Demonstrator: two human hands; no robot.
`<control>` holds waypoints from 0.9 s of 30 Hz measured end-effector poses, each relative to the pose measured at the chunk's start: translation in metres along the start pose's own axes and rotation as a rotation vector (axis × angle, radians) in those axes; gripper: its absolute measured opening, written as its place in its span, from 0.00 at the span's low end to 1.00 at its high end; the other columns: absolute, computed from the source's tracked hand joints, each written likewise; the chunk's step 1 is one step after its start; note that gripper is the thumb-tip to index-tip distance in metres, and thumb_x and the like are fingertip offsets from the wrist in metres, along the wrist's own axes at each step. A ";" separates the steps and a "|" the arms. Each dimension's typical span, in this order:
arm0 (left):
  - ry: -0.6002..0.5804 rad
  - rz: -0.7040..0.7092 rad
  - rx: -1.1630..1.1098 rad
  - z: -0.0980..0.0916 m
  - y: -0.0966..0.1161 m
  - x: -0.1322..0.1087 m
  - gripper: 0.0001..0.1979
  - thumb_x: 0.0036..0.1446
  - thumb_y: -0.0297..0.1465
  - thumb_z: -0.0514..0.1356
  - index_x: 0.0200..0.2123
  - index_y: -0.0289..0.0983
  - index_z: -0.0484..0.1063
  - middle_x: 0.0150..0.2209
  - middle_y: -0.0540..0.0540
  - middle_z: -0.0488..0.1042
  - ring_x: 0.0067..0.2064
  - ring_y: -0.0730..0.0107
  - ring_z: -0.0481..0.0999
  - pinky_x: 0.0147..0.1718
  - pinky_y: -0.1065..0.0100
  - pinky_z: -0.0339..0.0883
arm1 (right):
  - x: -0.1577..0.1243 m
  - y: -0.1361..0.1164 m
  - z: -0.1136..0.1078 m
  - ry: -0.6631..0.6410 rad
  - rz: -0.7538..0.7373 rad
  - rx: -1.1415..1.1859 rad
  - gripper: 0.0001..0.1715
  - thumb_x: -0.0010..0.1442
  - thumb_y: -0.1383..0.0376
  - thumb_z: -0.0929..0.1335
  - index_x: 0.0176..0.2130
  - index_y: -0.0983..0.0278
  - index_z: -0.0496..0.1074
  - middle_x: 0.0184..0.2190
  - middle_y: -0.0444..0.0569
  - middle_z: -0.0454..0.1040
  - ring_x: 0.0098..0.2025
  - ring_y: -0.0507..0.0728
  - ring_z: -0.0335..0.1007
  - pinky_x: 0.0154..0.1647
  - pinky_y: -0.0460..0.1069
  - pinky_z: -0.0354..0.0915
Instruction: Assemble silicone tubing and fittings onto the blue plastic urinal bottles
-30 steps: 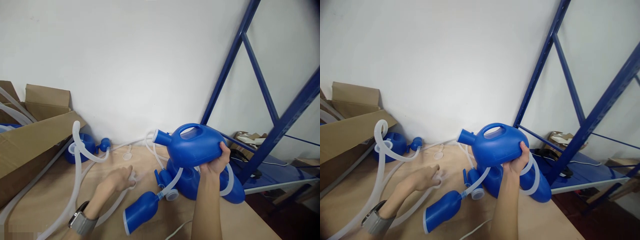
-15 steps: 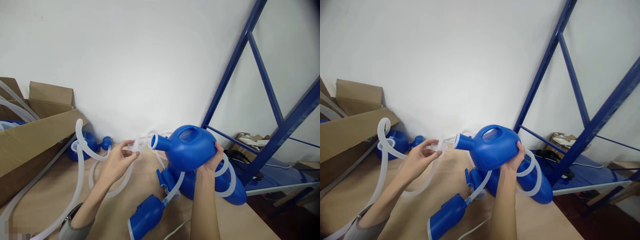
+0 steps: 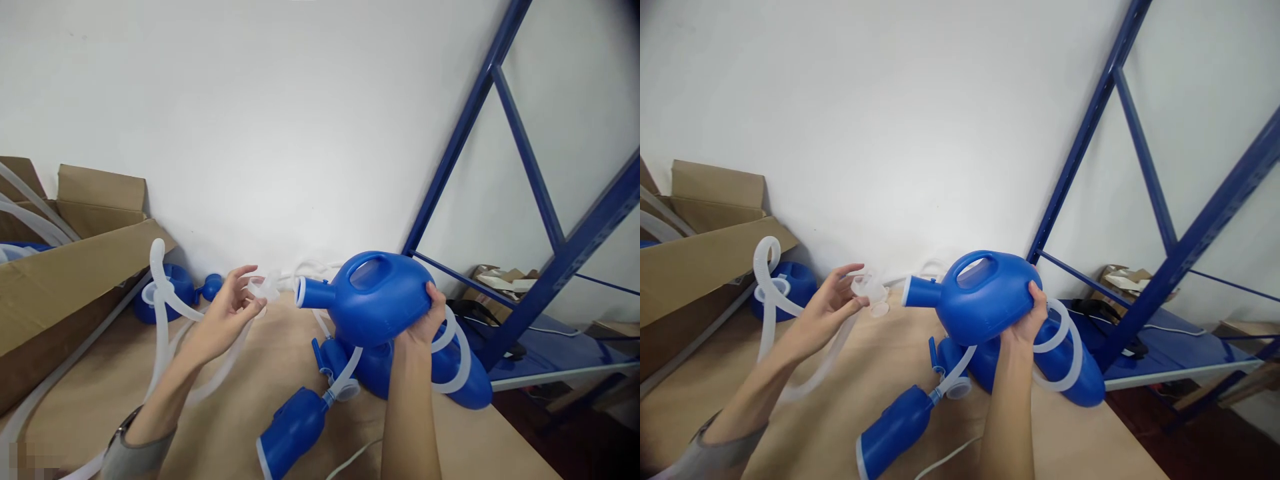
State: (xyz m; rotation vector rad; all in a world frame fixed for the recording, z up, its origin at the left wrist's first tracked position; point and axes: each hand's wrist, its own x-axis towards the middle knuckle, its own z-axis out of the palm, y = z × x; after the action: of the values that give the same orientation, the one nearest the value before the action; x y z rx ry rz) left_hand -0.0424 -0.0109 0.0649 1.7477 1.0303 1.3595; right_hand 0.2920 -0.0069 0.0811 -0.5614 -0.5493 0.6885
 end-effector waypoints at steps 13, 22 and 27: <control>-0.472 -0.319 0.028 0.007 0.023 -0.014 0.30 0.68 0.56 0.46 0.65 0.46 0.48 0.22 0.58 0.68 0.19 0.69 0.61 0.23 0.68 0.59 | -0.015 0.007 0.015 -0.093 0.021 -0.014 0.40 0.47 0.52 0.75 0.58 0.59 0.74 0.49 0.48 0.78 0.49 0.65 0.75 0.55 0.65 0.73; -0.213 -0.172 0.103 0.015 0.005 -0.004 0.24 0.67 0.55 0.50 0.52 0.44 0.52 0.44 0.46 0.73 0.32 0.65 0.80 0.24 0.67 0.70 | -0.019 0.011 0.020 -0.167 -0.005 -0.013 0.45 0.45 0.53 0.75 0.62 0.55 0.70 0.53 0.47 0.76 0.49 0.65 0.75 0.54 0.65 0.73; -0.037 -0.121 0.097 0.027 0.004 -0.001 0.22 0.64 0.55 0.54 0.44 0.42 0.61 0.37 0.47 0.76 0.34 0.59 0.83 0.33 0.58 0.79 | -0.015 0.013 0.017 -0.150 -0.034 -0.005 0.42 0.46 0.54 0.75 0.61 0.55 0.71 0.54 0.47 0.76 0.51 0.66 0.74 0.54 0.64 0.73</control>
State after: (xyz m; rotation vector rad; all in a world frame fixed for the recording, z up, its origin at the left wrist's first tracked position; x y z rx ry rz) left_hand -0.0154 -0.0150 0.0616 1.7439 1.1793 1.2163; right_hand 0.2656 -0.0041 0.0810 -0.5060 -0.6992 0.7009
